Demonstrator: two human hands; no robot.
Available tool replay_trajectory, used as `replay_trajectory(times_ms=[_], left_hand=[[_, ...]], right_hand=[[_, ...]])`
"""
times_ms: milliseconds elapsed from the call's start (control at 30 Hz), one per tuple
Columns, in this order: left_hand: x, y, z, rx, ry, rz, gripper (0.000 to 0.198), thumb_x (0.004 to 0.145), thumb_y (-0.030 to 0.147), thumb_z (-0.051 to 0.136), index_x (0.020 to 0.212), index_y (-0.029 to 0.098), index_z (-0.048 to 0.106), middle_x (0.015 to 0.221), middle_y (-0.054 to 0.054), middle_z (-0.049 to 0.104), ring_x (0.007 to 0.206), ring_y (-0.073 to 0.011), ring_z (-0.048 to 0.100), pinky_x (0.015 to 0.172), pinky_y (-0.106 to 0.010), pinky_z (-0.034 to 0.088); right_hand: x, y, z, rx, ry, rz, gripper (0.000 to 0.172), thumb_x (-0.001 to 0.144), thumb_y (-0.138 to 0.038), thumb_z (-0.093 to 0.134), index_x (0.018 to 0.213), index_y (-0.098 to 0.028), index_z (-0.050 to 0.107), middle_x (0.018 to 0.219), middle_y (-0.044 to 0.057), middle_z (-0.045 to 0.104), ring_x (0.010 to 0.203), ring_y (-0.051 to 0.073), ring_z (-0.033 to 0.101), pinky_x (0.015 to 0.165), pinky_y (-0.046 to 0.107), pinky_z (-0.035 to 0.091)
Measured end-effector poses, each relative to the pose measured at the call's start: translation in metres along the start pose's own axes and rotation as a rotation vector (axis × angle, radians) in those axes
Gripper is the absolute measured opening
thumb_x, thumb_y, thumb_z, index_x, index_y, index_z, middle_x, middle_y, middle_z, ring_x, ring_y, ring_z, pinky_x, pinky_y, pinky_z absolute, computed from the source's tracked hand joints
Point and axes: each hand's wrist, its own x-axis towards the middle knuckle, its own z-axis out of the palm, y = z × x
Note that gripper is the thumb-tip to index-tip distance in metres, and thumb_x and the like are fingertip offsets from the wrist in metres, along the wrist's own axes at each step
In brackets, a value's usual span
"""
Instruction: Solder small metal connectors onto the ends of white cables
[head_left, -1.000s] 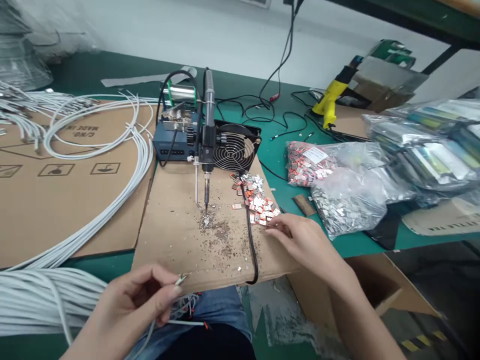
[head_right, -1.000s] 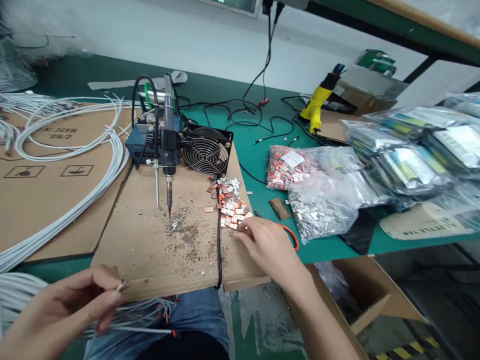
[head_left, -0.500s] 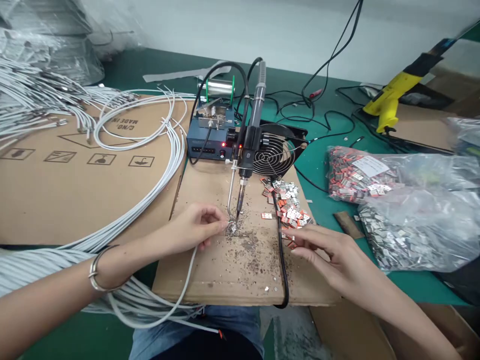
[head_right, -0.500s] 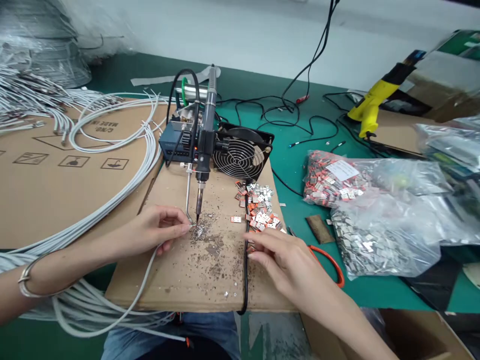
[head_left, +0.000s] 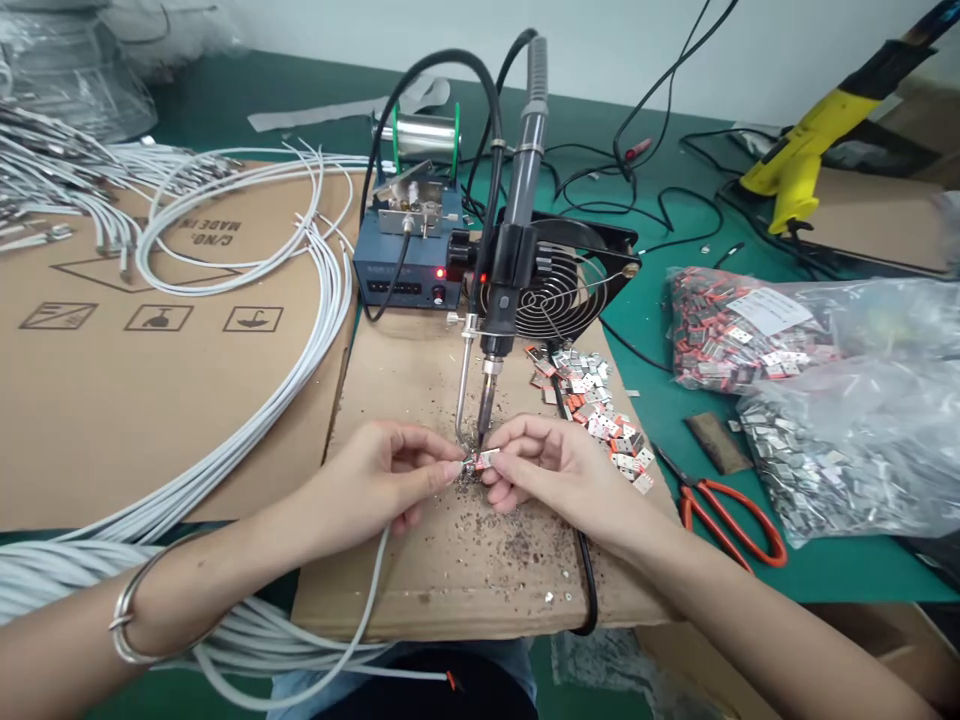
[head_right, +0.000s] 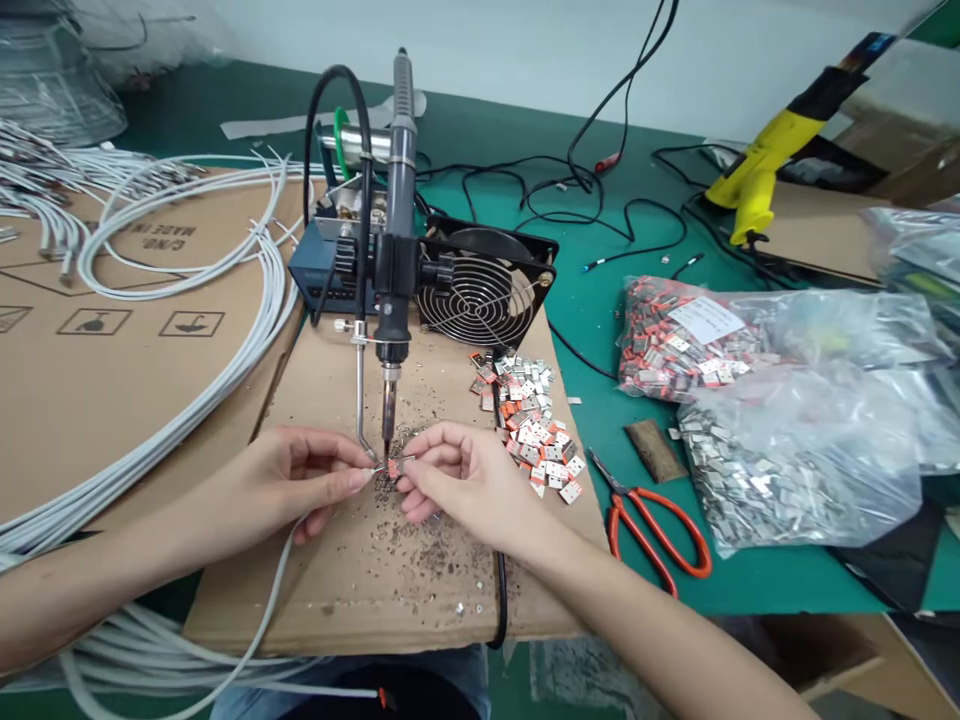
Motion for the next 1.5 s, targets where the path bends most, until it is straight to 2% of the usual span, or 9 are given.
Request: replay_trajectory(times_ms=[200,400,600,933,1500], left_hand=[[0.003,0.003,0.000,0.059,-0.033,0.026,0.015,0.068,0.022,0.063,0.057,0.014,0.069,0.032,0.006,0.047,0.031,-0.0065,0.039,0.033,-0.015,0.031],[0.001,0.006,-0.002,0.071,-0.045,0.034,0.015,0.068,0.020,0.062,0.056,0.015,0.069,0.032,0.007,0.044,0.031,-0.0061,0.036,0.031,-0.014,0.026],[0.000,0.011,-0.005,0.106,-0.105,-0.044,0.017,0.075,0.020,0.059,0.065,0.012,0.069,0.036,0.008,0.044,0.035,-0.0048,0.036,0.035,-0.014,0.029],[-0.001,0.008,-0.003,0.082,-0.079,-0.057,0.014,0.075,0.021,0.059,0.066,0.013,0.066,0.037,0.009,0.044,0.034,-0.0044,0.037,0.035,-0.013,0.030],[0.000,0.014,-0.002,0.065,-0.082,-0.105,0.016,0.076,0.016,0.057,0.064,0.012,0.066,0.033,0.009,0.043,0.033,-0.0040,0.036,0.035,-0.013,0.029]], right_hand=[[0.000,0.003,0.001,0.035,0.045,-0.031,0.014,0.071,-0.023,0.071,0.078,-0.015,0.061,0.065,0.002,0.069,0.053,0.011,0.066,0.052,0.022,0.058],[-0.001,0.000,0.002,-0.021,0.060,-0.066,0.015,0.071,-0.024,0.072,0.078,-0.015,0.062,0.066,0.002,0.070,0.049,0.008,0.062,0.047,0.019,0.055],[-0.002,-0.003,0.005,-0.022,0.088,-0.071,0.018,0.070,-0.028,0.072,0.075,-0.015,0.061,0.063,0.003,0.070,0.042,0.006,0.057,0.040,0.017,0.051],[-0.002,-0.006,0.004,-0.080,0.098,-0.029,0.016,0.071,-0.028,0.070,0.075,-0.015,0.061,0.065,0.004,0.072,0.037,0.004,0.048,0.032,0.015,0.037],[-0.001,-0.005,0.004,-0.020,0.098,-0.057,0.013,0.069,-0.024,0.072,0.073,-0.015,0.063,0.064,0.005,0.072,0.037,0.003,0.047,0.035,0.015,0.037]])
